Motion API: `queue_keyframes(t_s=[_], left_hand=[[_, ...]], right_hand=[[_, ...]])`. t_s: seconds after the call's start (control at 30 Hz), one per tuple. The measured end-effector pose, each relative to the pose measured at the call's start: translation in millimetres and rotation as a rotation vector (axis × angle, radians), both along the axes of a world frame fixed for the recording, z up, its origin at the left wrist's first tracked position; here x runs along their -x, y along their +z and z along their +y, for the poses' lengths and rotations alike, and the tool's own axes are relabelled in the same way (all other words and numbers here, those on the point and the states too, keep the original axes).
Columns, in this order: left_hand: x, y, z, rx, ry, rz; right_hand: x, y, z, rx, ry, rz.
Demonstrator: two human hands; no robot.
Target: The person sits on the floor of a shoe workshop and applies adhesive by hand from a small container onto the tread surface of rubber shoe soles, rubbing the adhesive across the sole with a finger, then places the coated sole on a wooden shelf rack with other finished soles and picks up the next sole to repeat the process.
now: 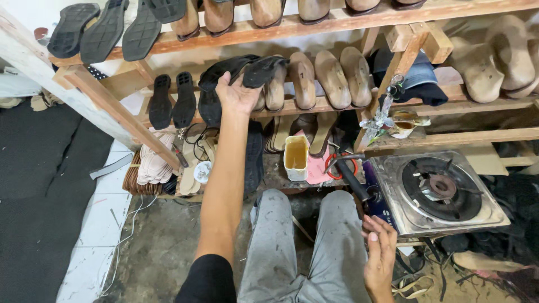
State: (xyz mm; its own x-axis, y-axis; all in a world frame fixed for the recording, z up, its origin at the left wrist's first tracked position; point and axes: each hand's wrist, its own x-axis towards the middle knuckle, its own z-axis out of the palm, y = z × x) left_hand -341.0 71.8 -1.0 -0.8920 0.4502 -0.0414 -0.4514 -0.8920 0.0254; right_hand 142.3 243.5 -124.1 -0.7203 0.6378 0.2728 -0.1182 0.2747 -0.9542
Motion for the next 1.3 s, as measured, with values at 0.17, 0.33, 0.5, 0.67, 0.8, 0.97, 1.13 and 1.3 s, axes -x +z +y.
queue_keyframes(t_s=[0.17,0.33,0.5,0.67,0.8,0.97,1.13,1.3], left_hand=[[2.1,-8.7,-15.6,0.079,0.229,0.008],[-6.8,-40.0,-15.5,0.403,0.404,0.100],[-73.9,-120.4,-9.6,0.853,0.603,0.330],[-139.9,-197.7,-30.4,2.324,0.541,0.654],[-163.6,-226.0,-45.2,2.533,0.318,0.594],[-175.4,-193.4,-59.3,2.423,0.396,0.544],[-235.1,-106.8,-85.7,1.915,0.999,0.599],[-324.1,-30.0,-109.5,1.505,1.164,0.550]], right_hand=[[9.9,1.2,3.2,-0.014,0.062,0.000],[15.9,6.7,-5.8,-0.021,0.119,0.052],[10.4,8.1,-19.9,-0.001,0.151,0.007],[6.0,6.5,-22.2,0.019,0.167,-0.015],[7.1,4.9,-22.9,0.006,0.175,-0.041],[11.3,2.3,-26.3,-0.024,0.193,-0.094],[26.6,1.1,-16.6,-0.013,0.213,-0.124],[79.8,3.5,7.3,-0.215,0.340,-0.301]])
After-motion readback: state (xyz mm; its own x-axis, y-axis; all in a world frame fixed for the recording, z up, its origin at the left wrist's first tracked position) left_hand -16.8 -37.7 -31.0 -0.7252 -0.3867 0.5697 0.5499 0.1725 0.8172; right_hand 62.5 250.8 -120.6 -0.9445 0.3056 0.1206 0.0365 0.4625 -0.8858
